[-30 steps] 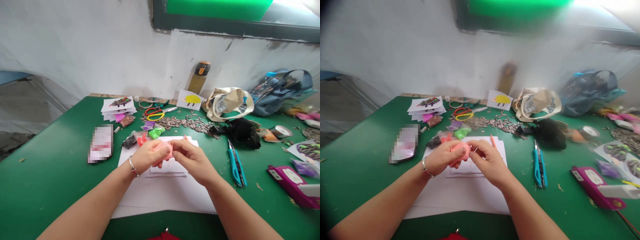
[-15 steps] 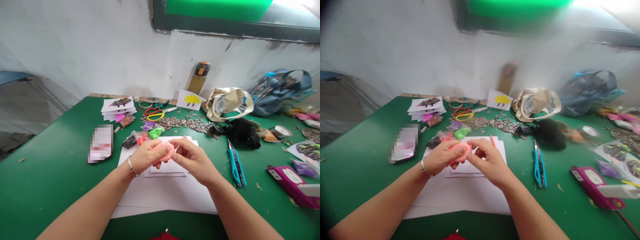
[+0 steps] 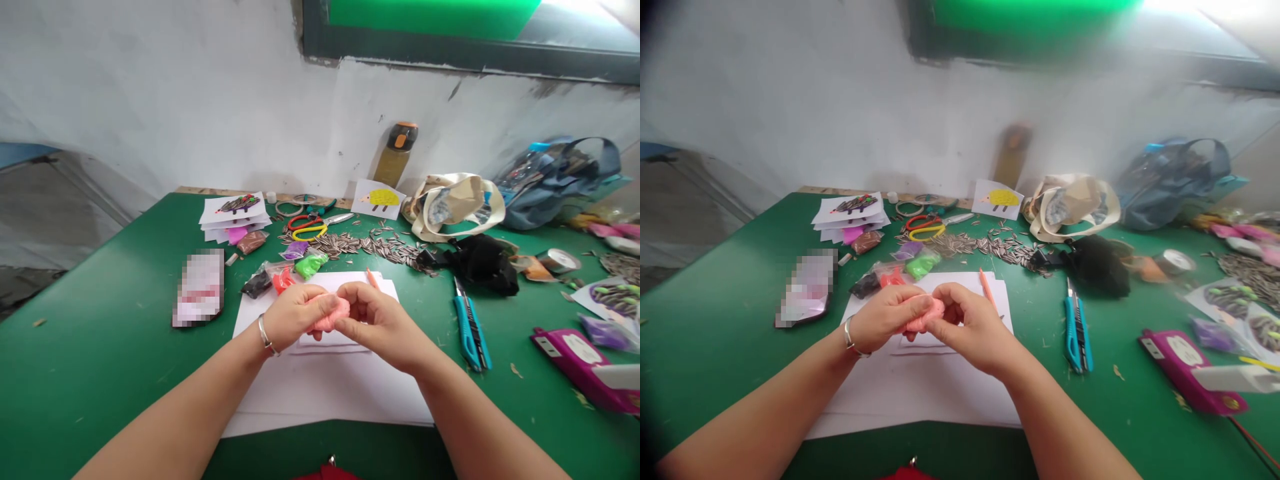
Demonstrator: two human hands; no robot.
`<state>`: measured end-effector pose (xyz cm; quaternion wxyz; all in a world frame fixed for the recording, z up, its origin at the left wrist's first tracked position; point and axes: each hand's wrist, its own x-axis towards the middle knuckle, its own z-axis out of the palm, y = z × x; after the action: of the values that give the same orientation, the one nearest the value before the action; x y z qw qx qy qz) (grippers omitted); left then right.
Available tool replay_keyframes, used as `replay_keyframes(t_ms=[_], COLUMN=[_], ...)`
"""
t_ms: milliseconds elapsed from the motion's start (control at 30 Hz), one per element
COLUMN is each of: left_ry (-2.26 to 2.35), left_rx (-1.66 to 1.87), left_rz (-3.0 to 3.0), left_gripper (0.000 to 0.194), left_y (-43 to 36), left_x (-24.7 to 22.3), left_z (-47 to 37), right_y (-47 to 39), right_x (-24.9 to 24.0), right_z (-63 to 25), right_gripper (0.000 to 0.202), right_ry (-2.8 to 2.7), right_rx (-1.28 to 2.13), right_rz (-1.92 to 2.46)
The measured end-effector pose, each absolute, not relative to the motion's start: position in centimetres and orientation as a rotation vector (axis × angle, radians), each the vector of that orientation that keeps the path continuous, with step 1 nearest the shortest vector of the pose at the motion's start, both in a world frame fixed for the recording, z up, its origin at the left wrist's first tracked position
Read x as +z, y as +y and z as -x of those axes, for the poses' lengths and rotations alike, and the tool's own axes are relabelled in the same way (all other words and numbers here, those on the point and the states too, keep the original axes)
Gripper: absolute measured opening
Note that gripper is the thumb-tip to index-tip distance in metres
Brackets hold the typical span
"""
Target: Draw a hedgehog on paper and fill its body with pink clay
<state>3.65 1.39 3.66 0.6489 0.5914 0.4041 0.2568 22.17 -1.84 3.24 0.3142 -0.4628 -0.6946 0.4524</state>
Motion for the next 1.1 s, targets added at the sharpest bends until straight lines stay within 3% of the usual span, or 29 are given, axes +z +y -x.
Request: replay_keyframes(t_ms=[200,400,533,1100], left_ry=[0.936,1.022,1.044,1.0], left_rx=[0.622,0.696,0.707,0.72], left_rz=[-1.344,-1.325,-1.303,-1.237], left_gripper=[0.053,0.052,0.052,0.051], left_y=[1.6,1.5,1.2,1.3], left_x=[3.5,3.3,2.8,2.7], left_z=[-3.7,-3.9,-4.2,-4.3], right_y=[-1.7,-1.9,-2.1,-2.0], right_x=[3.6,4.1,4.2,3.5], right_z=[-22.1,-21.4,-20.9,-21.2], right_gripper=[0.025,0.02,0.006,0.005], right_ry=[-1.825,-1.834,-1.814,-1.767], right_rx=[1.068,1.054,1.096,1.053], right_rz=[1.253,1.244,1.262,1.283])
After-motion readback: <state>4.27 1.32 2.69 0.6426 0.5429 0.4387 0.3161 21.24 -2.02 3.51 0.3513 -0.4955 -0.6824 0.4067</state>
